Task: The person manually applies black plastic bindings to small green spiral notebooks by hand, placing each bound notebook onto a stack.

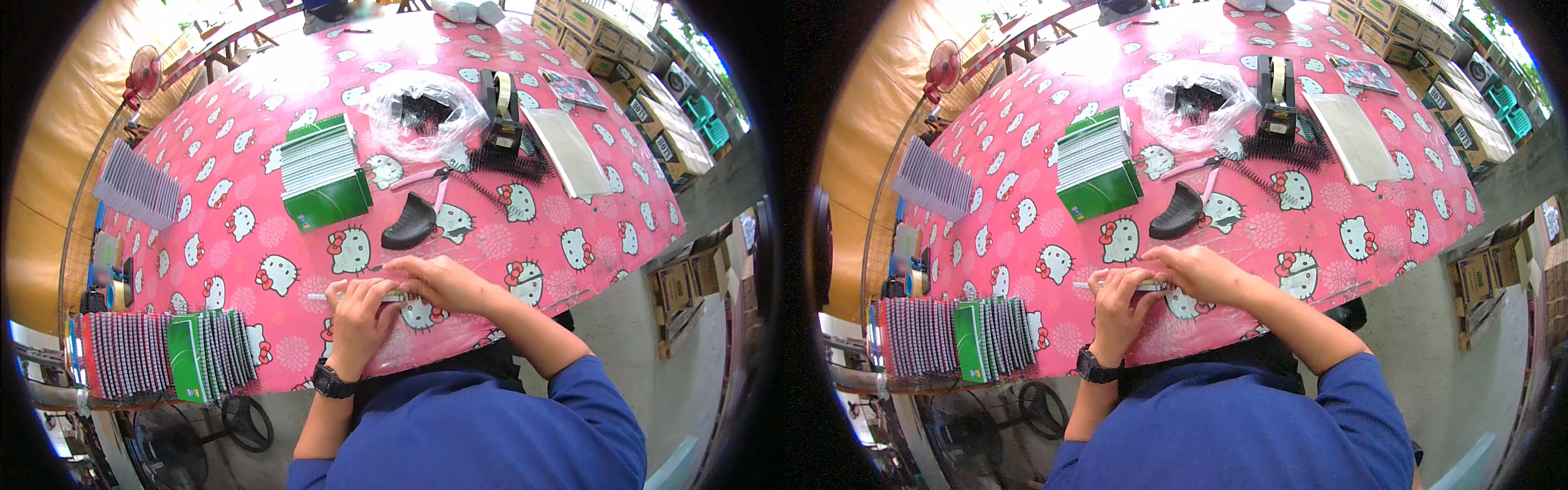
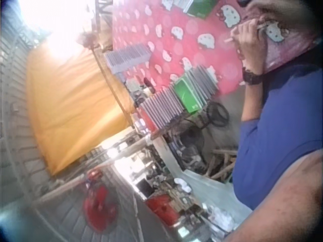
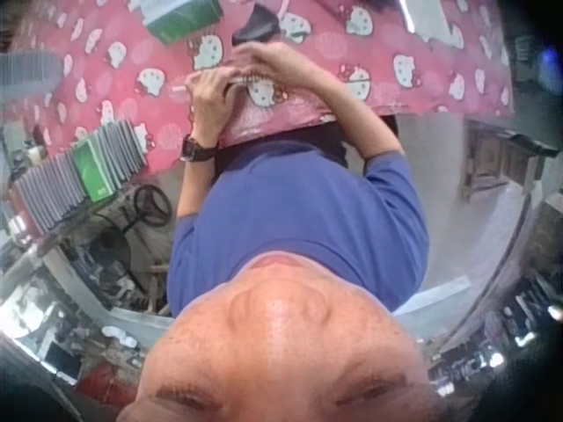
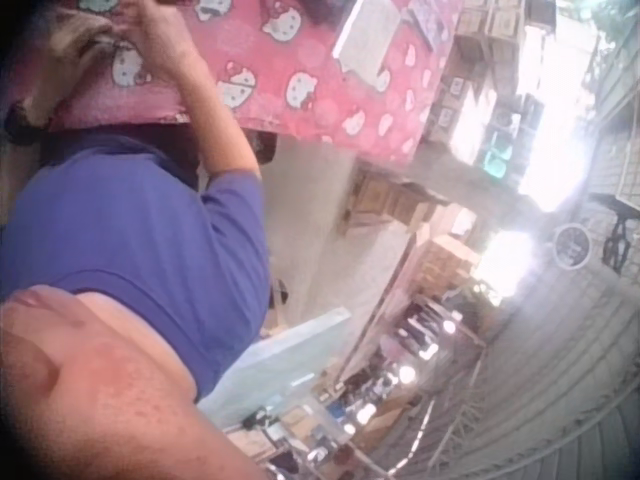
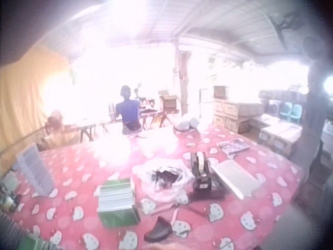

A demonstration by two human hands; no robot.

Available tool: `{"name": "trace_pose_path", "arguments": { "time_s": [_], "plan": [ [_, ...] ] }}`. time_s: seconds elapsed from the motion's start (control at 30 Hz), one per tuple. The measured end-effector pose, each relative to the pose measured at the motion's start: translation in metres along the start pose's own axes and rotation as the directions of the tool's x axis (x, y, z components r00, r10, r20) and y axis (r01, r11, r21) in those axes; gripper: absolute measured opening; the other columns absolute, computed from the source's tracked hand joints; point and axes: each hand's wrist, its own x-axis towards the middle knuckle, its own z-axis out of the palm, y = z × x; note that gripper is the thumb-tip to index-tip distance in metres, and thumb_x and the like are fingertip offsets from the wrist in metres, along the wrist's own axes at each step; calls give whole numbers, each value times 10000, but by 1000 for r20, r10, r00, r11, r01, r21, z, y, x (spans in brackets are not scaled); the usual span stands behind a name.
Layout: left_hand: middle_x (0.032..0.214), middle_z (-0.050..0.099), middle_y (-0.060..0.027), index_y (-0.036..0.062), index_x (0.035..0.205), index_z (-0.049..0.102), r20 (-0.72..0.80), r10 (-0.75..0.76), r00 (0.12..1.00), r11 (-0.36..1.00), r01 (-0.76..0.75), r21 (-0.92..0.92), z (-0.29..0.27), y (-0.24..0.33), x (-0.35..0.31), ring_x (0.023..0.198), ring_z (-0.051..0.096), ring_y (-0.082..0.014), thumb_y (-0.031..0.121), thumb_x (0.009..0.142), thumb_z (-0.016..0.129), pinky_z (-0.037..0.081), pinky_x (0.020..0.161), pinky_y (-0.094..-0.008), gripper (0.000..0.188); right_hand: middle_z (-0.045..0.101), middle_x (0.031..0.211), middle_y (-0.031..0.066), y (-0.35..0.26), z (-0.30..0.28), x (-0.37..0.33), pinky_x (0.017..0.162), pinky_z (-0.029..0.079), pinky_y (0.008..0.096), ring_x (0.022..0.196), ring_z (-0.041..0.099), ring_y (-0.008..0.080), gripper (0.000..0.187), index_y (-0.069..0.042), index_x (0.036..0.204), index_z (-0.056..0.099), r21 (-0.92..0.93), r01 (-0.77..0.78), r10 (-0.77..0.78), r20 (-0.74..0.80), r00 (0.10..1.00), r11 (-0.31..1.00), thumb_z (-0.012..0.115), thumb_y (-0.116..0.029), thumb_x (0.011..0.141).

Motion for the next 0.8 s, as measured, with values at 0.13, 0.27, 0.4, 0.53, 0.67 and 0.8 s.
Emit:
{"name": "trace_pose_path", "arguments": {
  "time_s": [0.13, 0.27, 0.4, 0.53, 0.67, 0.8],
  "plan": [
    [899, 641, -3, 131, 994, 603, 92, 1, 996, 999, -5, 43, 2, -6, -3, 869, 586, -188, 177, 735, 717, 327, 878, -411, 287, 515, 1250, 183, 31, -27, 23, 948, 387, 442, 1180, 461, 331, 459, -65, 1166, 538, -379, 145, -228, -182, 956, 914, 694, -265, 784],
    [957, 624, 17, 157, 978, 611, 78, 13, 997, 999, -15, 35, -5, 3, 6, 891, 584, -165, 224, 755, 707, 314, 905, -419, 251, 383, 1376, 227, 62, -14, 42, 988, 298, 525, 1223, 393, 381, 624, -93, 1183, 543, -669, -110, -110, -278, 954, 735, 723, -436, 694],
    [962, 614, 27, 162, 960, 611, 124, 43, 991, 995, -54, 83, -4, -6, -1, 896, 582, -157, 240, 779, 684, 301, 925, -437, 210, 366, 1379, 258, 66, -9, 49, 981, 297, 513, 1222, 389, 405, 688, -130, 1178, 561, -659, -207, 26, -273, 962, 723, 739, -517, 637],
    [955, 612, 26, 158, 939, 611, 141, 40, 989, 989, -59, 135, -4, -4, 0, 900, 582, -156, 289, 801, 659, 288, 947, -470, 195, 401, 1336, 284, 69, -8, 52, 965, 304, 528, 1204, 400, 401, 648, -142, 1112, 595, -635, -207, -1, -312, 950, 744, 735, -535, 615],
    [970, 614, 23, 164, 945, 629, 90, 64, 994, 997, -68, 35, -3, -8, 1, 930, 581, -156, 328, 795, 668, 247, 1000, -527, 226, 441, 1286, 297, 56, -15, 43, 981, 350, 495, 1163, 436, 442, 507, -139, 1057, 625, -438, 23, -173, -307, 936, 899, 742, -469, 691],
    [1004, 616, 15, 160, 1015, 619, 184, 55, 981, 993, -73, 89, 3, -14, -1, 964, 577, -159, 331, 779, 689, 229, 1017, -543, 299, 540, 1254, 191, 45, -31, 15, 1006, 356, 417, 1218, 465, 300, 471, -79, 1100, 620, 326, -4, -3, 20, 1000, 945, 703, -413, 779]
  ]
}}
